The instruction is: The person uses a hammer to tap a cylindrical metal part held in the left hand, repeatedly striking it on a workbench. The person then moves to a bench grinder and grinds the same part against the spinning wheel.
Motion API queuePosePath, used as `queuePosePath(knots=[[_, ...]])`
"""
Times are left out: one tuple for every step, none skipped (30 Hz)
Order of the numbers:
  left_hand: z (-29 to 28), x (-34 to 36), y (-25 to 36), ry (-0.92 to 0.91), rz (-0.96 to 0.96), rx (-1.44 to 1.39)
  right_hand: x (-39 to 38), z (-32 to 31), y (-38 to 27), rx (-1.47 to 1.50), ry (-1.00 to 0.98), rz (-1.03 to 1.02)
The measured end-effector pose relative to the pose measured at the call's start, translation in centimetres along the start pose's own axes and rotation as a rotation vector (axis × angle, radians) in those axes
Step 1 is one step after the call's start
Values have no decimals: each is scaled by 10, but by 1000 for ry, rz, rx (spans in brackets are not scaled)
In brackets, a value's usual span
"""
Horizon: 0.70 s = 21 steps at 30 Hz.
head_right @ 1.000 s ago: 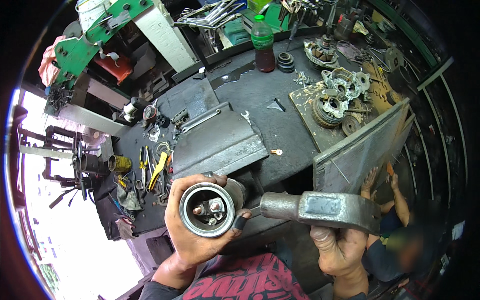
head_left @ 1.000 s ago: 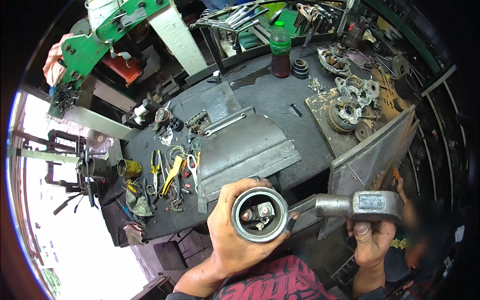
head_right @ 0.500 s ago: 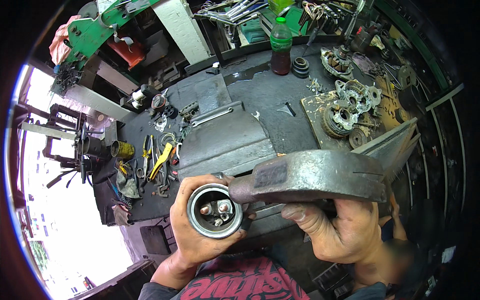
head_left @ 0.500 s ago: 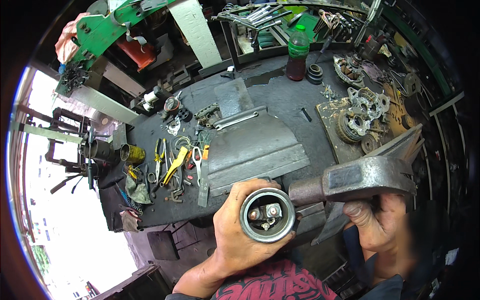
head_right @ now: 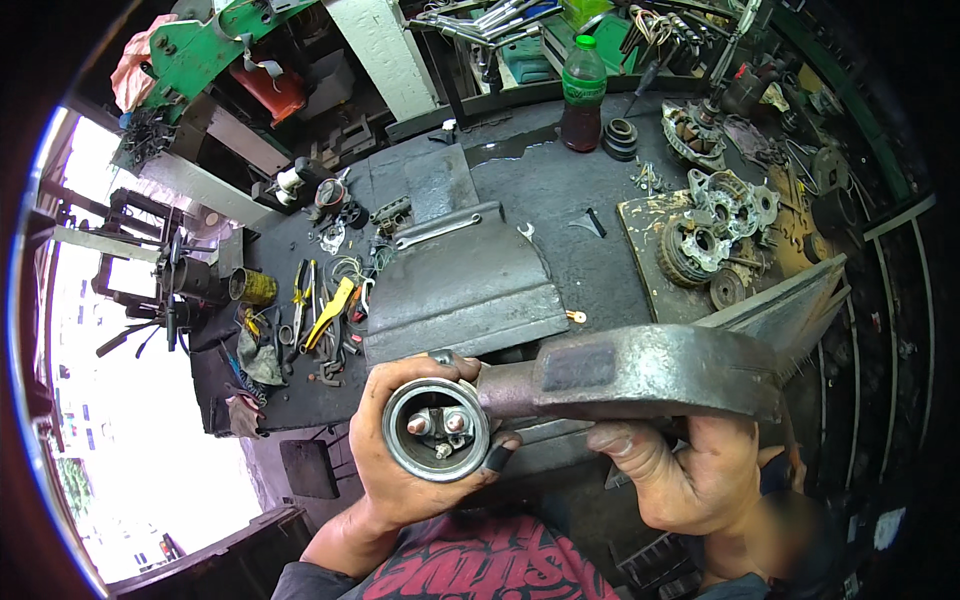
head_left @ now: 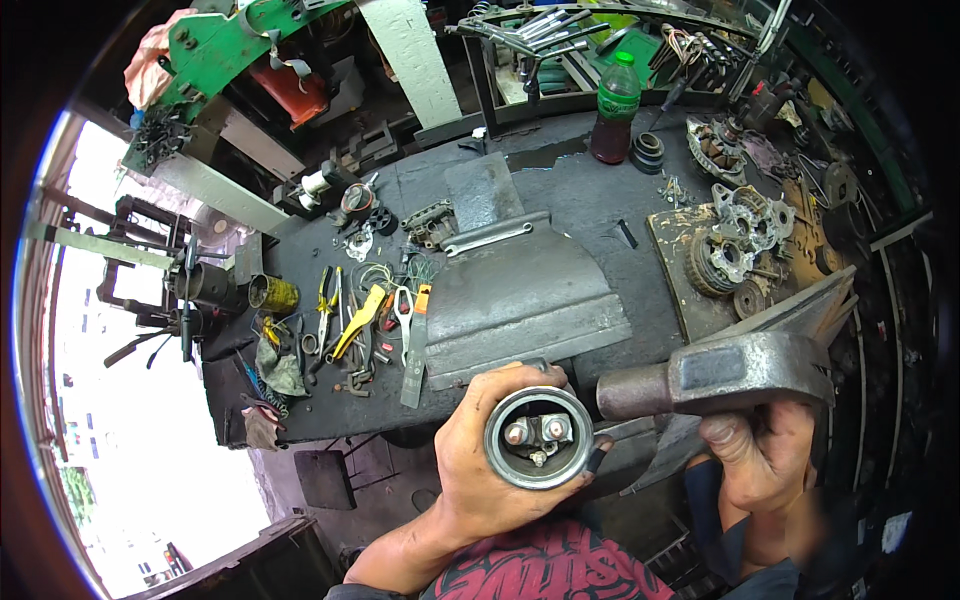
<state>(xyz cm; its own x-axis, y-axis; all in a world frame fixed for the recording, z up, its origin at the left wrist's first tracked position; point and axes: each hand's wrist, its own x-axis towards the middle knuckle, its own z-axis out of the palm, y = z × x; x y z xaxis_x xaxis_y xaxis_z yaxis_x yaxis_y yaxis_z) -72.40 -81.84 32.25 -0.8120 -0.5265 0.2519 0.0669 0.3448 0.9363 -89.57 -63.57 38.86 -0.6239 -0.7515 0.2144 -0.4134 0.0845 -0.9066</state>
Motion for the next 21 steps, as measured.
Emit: queuePosePath(knots=[[0,0,0,3,-13,-13,1,0,1,-23,3,-30],[1,-1,2,31,-45,-47,1,0,1,-24,5,-28],[3,-2,4,69,-82,-87,2,0,1,-6,15,-26],[4,-2,6,106,-121,-127,2,0,1,11,24,-23],[4,-1,7,104,-117,-113,2,0,0,14,34,-18],[5,0,8,102,-113,-100,2,1,-1,16,44,-14],[5,1,10,109,-116,-98,1,2,-2,34,58,3],[5,2,11,108,-102,-78,1,2,-2,47,52,21],[5,3,13,117,-94,-71,0,3,-4,76,51,52],[5,4,14,125,-87,-64,1,3,-3,41,31,32],[5,6,16,117,-72,-29,1,3,-3,7,13,12],[4,7,17,107,-58,4,3,2,-2,-92,-25,-58],[3,8,18,98,-44,38,4,1,-1,-158,-47,-92],[3,9,19,95,-33,46,6,0,-1,-223,-67,-128],[2,9,19,93,-22,54,6,0,-1,-255,-72,-130],[2,9,20,101,-20,61,7,0,-2,-241,-68,-123],[1,9,20,89,-17,67,7,2,-3,-226,-63,-116],[1,9,20,86,-24,72,8,4,-4,-166,-48,-101],[0,9,19,81,-21,85,8,6,-5,-73,-16,-79],[-1,9,18,62,-8,97,7,10,-7,-32,75,-75],[-2,9,17,41,12,118,6,13,-9,42,181,-63]])
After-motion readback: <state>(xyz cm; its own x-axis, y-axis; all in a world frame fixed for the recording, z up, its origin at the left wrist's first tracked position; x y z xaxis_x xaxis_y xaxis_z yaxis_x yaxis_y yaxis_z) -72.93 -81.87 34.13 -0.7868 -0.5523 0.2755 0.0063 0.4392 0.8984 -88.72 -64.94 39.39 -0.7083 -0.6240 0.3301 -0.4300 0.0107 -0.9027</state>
